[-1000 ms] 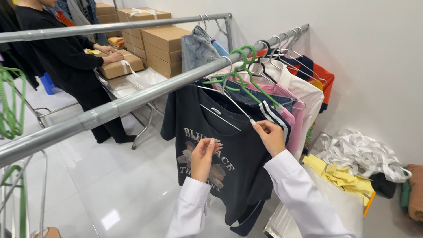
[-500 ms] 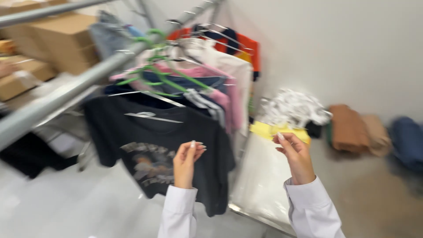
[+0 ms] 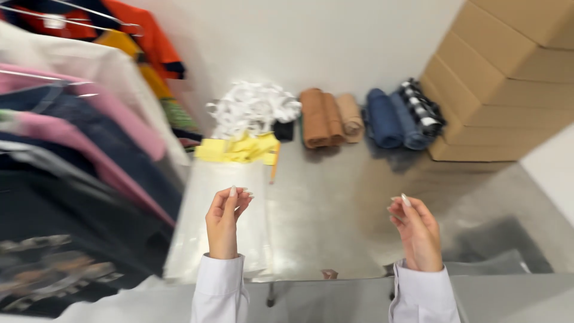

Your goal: The person unfolds various folded garments, including pants and shirts, and places them onto hangers. They then hang the clothes on a metal clothing rack. The person repeats this process for several items, organizing them on the rack.

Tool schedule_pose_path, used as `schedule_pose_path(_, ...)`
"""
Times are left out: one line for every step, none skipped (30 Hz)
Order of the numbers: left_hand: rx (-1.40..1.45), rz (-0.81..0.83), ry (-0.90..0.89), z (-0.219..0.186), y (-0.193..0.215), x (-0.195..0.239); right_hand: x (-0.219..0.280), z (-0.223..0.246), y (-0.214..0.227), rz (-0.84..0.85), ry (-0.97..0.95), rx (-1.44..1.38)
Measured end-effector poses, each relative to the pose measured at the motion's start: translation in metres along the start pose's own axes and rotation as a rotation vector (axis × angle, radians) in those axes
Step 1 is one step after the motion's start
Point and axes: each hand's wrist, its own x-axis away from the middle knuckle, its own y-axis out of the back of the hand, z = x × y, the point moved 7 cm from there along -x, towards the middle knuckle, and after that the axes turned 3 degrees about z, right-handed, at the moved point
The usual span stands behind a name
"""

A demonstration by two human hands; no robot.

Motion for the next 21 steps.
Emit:
schedule_pose_path(0.001, 0.005, 0.012, 0.017, -0.021, 0.003, -0.009, -0.001, 0.027, -0.011, -0.002, 0.007)
schedule_pose_path(0.007, 0.006, 0.021, 0.034, -0.040, 0.006, -0.016, -0.003, 0.056, -0.063, 0.000, -0.050)
schedule_pose_path(0.012, -0.002, 0.039, 0.055, -0.053, 0.014, -0.017, -0.009, 0.086, -0.115, -0.008, -0.099)
schedule_pose_path(0.011, -0.005, 0.062, 0.078, -0.068, 0.019, -0.020, -0.006, 0.104, -0.126, -0.021, -0.083)
schedule_pose_path(0.020, 0.022, 0.077, 0.098, -0.083, 0.022, -0.022, -0.006, 0.119, -0.160, -0.044, -0.089)
schedule_pose_path(0.031, 0.048, 0.093, 0.116, -0.097, 0.025, -0.025, -0.004, 0.132, -0.194, -0.067, -0.095)
schedule_pose_path(0.028, 0.041, 0.106, 0.118, -0.111, 0.034, -0.030, -0.005, 0.143, -0.198, -0.078, -0.086)
schedule_pose_path(0.001, 0.055, 0.126, 0.120, -0.126, 0.041, -0.035, -0.005, 0.152, -0.217, -0.091, -0.108)
schedule_pose_path(-0.025, 0.069, 0.141, 0.119, -0.140, 0.045, -0.043, -0.007, 0.158, -0.233, -0.101, -0.134)
schedule_pose_path(-0.028, 0.062, 0.148, 0.126, -0.146, 0.046, -0.051, -0.015, 0.168, -0.233, -0.110, -0.130)
schedule_pose_path(-0.052, 0.070, 0.160, 0.132, -0.152, 0.044, -0.060, -0.026, 0.174, -0.224, -0.120, -0.153)
schedule_pose_path(-0.077, 0.077, 0.172, 0.138, -0.156, 0.041, -0.069, -0.037, 0.179, -0.216, -0.130, -0.176)
schedule_pose_path(-0.084, 0.072, 0.173, 0.143, -0.159, 0.038, -0.082, -0.052, 0.183, -0.214, -0.139, -0.180)
schedule_pose_path(-0.106, 0.055, 0.154, 0.147, -0.161, 0.034, -0.095, -0.069, 0.183, -0.153, -0.168, -0.157)
schedule_pose_path(-0.128, 0.043, 0.135, 0.151, -0.163, 0.029, -0.107, -0.085, 0.183, -0.095, -0.193, -0.137)
schedule_pose_path(-0.136, 0.042, 0.135, 0.151, -0.165, 0.022, -0.119, -0.099, 0.177, -0.097, -0.199, -0.142)
schedule_pose_path(-0.141, 0.034, 0.136, 0.153, -0.169, 0.014, -0.133, -0.112, 0.170, -0.062, -0.225, -0.132)
schedule_pose_path(-0.145, 0.025, 0.137, 0.155, -0.172, 0.005, -0.147, -0.125, 0.162, -0.026, -0.251, -0.122)
schedule_pose_path(-0.147, 0.026, 0.139, 0.164, -0.178, -0.006, -0.162, -0.132, 0.153, -0.029, -0.253, -0.122)
schedule_pose_path(-0.130, 0.032, 0.133, 0.172, -0.183, -0.018, -0.177, -0.142, 0.141, -0.002, -0.294, -0.087)
schedule_pose_path(-0.111, 0.037, 0.125, 0.178, -0.189, -0.032, -0.195, -0.151, 0.127, 0.028, -0.334, -0.051)
